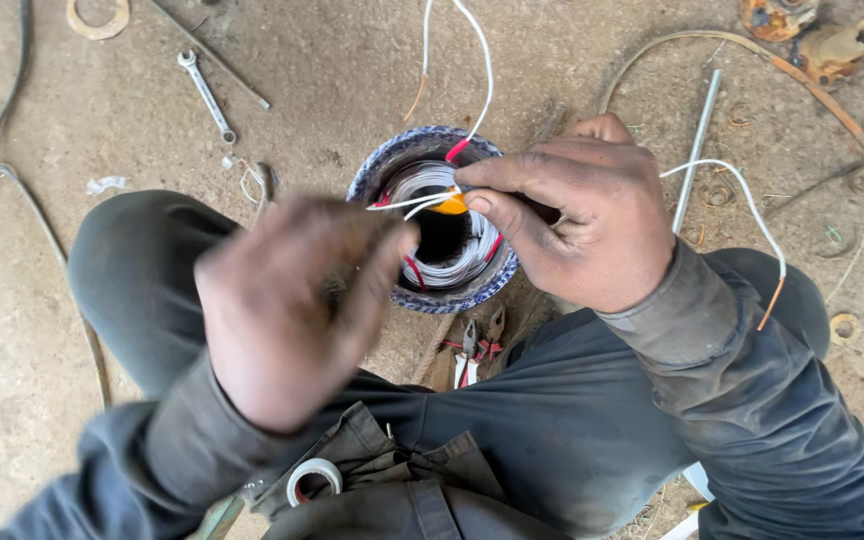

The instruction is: The person strips the insulation from the ends of two white wires using a yellow utility knife, then wraps the exposed ends with white electrical tape. The person works on a coil of wire placed on the ground.

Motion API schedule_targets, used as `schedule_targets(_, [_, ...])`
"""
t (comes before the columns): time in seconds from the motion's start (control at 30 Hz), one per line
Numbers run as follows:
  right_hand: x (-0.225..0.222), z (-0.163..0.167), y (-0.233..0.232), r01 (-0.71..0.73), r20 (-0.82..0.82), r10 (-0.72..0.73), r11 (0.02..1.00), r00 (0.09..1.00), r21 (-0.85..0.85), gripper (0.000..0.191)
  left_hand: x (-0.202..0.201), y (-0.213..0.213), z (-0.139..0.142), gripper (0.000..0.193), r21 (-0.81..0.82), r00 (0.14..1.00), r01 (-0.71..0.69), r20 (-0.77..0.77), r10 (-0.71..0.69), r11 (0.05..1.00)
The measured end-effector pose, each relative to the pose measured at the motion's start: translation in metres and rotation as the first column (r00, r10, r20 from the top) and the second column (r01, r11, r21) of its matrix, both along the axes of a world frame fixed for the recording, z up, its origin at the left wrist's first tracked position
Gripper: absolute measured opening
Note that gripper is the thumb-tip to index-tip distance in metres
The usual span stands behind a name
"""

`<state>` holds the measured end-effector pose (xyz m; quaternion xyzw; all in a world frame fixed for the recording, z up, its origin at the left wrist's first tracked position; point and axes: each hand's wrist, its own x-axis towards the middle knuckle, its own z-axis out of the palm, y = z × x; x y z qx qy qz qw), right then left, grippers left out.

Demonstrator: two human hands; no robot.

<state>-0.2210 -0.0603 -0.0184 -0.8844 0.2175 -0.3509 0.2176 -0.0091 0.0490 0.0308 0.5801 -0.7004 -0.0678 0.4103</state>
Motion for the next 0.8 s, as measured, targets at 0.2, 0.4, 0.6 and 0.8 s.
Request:
schedule_targets(0.2, [0.006, 0.005, 0.001, -0.01, -0.039, 0.013, 0.997, 0.999, 0.078, 0.013, -0.005, 0.037, -0.067, 0.031, -0.165, 0.987, -0.116, 0.093, 0.133, 0.979])
schedule_targets(0.4, [0.003, 0.003, 0.001, 0.003, -0.034, 0.009, 0.935, 0.999, 0.354, 0.015, 0.005, 0.016, -0.063, 0.045, -0.175, 0.986, -0.022, 0.157, 0.05, 0.984])
schedule_targets(0.6, [0.0, -0.001, -0.003, -0.039, 0.023, 0.032, 0.902, 0.999, 0.429, 0.017, 0.002, 0.012, -0.061, 0.043, -0.162, 0.976, 0.001, 0.216, 0.034, 0.987])
schedule_targets(0.8, [-0.001, -0.007, -0.005, -0.018, 0.046, -0.002, 0.899, 0.999, 0.437, 0.018, -0.026, 0.01, -0.058, 0.064, -0.084, 0.979, 0.037, 0.204, -0.019, 0.996])
